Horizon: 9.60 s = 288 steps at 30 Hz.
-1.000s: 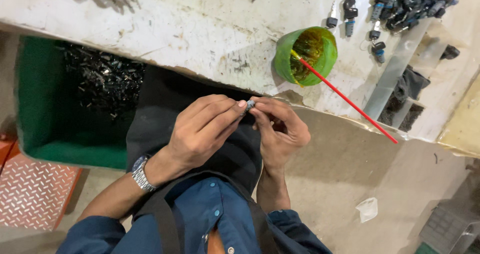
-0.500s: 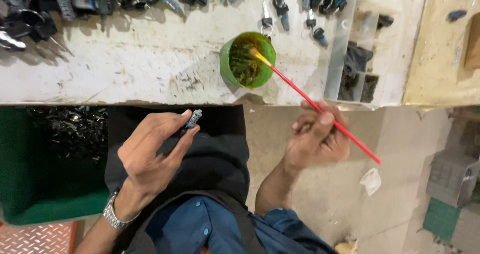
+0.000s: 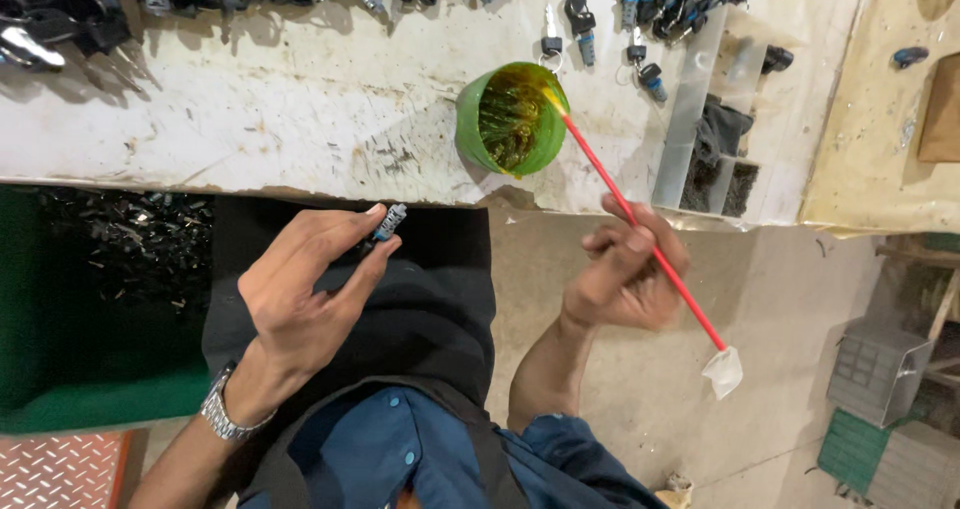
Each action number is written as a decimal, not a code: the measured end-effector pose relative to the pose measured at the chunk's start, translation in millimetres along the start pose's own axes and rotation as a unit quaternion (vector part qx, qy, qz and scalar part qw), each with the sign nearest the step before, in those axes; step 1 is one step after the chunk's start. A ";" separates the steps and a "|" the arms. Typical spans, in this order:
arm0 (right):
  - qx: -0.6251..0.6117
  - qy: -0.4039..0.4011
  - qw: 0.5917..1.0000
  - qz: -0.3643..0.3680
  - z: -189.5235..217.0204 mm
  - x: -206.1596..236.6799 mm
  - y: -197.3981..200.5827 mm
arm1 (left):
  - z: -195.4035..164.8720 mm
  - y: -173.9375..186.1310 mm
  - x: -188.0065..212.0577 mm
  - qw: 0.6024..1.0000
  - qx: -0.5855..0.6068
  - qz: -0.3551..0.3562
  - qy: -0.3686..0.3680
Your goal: The person picks up small metal fittings one at a time from the workbench, holds each in one hand, and uses a long-handled brush to apply a yellow-green liquid from a cup onto the fitting. They turn the fitting while brushing, then set the treated fitting back on the bench and reach for the next one.
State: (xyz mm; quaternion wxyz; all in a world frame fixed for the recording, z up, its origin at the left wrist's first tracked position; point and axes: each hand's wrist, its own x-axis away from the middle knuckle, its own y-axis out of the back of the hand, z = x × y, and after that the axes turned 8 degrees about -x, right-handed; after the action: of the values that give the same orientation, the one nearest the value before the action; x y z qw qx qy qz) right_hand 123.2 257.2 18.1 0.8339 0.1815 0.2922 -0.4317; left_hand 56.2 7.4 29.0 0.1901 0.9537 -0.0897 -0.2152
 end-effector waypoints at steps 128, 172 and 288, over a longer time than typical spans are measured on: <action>-0.113 -0.137 0.984 0.000 4.5 -27.3 9.8 | -14.0 -23.8 2.9 1.000 0.017 0.014 0.013; -0.327 -0.336 0.883 -0.032 -6.8 27.1 54.6 | -13.3 -25.6 -1.0 0.996 0.084 0.021 0.036; -0.093 -0.038 0.994 0.046 9.4 -54.0 24.9 | -3.3 -4.1 7.3 0.999 -0.008 -0.020 -0.039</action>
State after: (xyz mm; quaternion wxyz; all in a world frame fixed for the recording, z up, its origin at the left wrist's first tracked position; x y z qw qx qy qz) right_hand 122.2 299.1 61.3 0.8764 0.1003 0.2907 -0.3706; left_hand 64.6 10.4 27.4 0.1894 0.9447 -0.0761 -0.2565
